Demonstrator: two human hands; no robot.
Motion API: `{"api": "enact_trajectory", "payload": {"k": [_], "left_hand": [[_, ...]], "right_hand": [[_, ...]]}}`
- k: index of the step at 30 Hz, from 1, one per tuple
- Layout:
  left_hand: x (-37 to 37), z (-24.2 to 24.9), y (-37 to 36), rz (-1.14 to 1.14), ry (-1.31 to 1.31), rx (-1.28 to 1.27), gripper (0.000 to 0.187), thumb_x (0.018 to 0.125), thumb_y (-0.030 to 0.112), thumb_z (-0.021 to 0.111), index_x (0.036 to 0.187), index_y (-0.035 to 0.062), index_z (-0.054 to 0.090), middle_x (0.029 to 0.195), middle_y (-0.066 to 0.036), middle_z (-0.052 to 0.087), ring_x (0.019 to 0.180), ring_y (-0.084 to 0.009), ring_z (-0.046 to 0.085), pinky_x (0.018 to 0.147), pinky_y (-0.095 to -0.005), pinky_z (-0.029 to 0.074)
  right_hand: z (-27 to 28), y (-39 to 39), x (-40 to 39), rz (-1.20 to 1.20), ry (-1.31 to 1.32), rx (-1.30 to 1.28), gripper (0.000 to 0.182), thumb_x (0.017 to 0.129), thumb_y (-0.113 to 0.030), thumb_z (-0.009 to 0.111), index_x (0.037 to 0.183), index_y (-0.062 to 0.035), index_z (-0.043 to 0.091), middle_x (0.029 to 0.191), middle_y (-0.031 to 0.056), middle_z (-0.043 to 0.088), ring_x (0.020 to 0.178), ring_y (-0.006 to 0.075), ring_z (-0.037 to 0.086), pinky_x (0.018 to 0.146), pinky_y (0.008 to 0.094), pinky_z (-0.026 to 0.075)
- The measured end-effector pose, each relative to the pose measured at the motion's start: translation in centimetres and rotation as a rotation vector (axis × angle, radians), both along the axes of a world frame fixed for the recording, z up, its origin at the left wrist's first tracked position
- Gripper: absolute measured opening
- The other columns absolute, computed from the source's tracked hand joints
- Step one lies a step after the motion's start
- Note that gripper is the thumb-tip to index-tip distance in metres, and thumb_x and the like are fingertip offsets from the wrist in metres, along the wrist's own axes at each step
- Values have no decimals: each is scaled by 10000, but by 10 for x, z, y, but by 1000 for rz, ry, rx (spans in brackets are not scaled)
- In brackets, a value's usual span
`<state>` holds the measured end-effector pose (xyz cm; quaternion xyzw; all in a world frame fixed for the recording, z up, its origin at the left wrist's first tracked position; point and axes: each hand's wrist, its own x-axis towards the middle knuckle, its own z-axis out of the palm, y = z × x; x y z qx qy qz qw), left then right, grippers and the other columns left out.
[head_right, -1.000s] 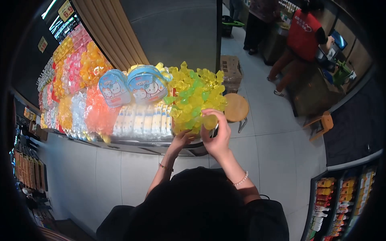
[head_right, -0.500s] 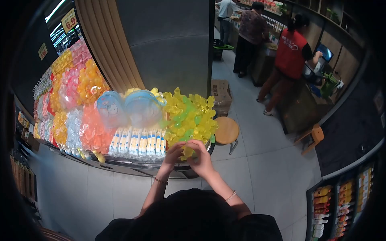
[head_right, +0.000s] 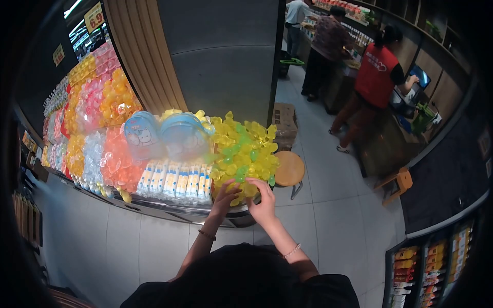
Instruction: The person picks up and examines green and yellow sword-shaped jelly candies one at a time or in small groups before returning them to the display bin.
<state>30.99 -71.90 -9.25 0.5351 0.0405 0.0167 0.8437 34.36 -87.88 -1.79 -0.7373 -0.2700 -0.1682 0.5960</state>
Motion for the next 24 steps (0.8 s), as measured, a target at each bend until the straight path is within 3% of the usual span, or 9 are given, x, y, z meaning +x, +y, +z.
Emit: {"api": "enact_trajectory", "payload": {"k": [4,7,10,13,16,19,21,23,24], "left_hand": [[15,0,-2,64,8,-10,486,932,146,561,1389,124,399,1296,-99,534,1169,-162,527,1008,-318,379],[21,17,-1,39,140,10,430,987,198,510,1385,52,436,1368,-15,425,1248,-151,484,1042,-315,364],[23,19,4,-19,59,316,449,994,178,493,1408,42,387,1346,-39,456,1254,-146,478,1033,-309,372],[16,35,3,-6,131,-23,485,997,174,482,1440,55,324,1344,-89,495,1275,-172,465,1044,-317,368],[13,25,4,-42,-22,72,438,1025,263,367,1437,117,339,1388,-201,465,1294,-264,450,1092,-339,322],[31,24,8,-45,86,-117,539,1042,410,269,1477,91,261,1337,-238,513,1314,-278,432,1118,-370,270],[42,12,12,-89,-77,384,613,1024,494,203,1494,103,233,1310,-274,520,1314,-295,430,1127,-385,245],[52,19,11,-97,12,-49,736,981,614,177,1522,117,167,1277,-316,526,1325,-317,415,1134,-408,218],[52,26,12,-100,30,-46,757,970,633,181,1524,117,165,1278,-319,524,1328,-315,413,1136,-407,211]], "right_hand": [[-1,-5,-4,-92,-36,10,412,687,70,673,1064,-33,545,1103,137,652,1021,316,626,884,377,488],[5,-11,-5,-134,-67,53,370,722,55,668,1050,-32,520,1060,151,651,968,308,629,862,370,487],[20,-15,-5,-125,-83,147,334,750,36,648,1038,-32,493,990,158,639,905,289,621,828,359,484],[42,-18,-4,-82,-187,302,312,764,8,631,1034,-30,478,921,151,625,842,270,608,785,355,485],[56,-21,0,-34,-234,313,298,766,-17,622,1029,-24,481,885,146,621,803,261,606,752,355,491],[46,-16,6,-25,-173,225,281,765,-22,623,1017,-19,498,859,144,619,783,256,610,730,358,496],[31,-13,8,-9,-115,186,304,734,-13,642,1015,-11,526,886,142,627,819,277,622,752,364,500],[15,-6,14,-22,-145,14,336,711,-11,657,1025,-15,540,931,139,635,860,304,626,782,376,500],[4,-3,17,-25,-153,-77,351,700,-9,665,1030,-18,546,953,138,639,880,317,628,797,382,500]]}}
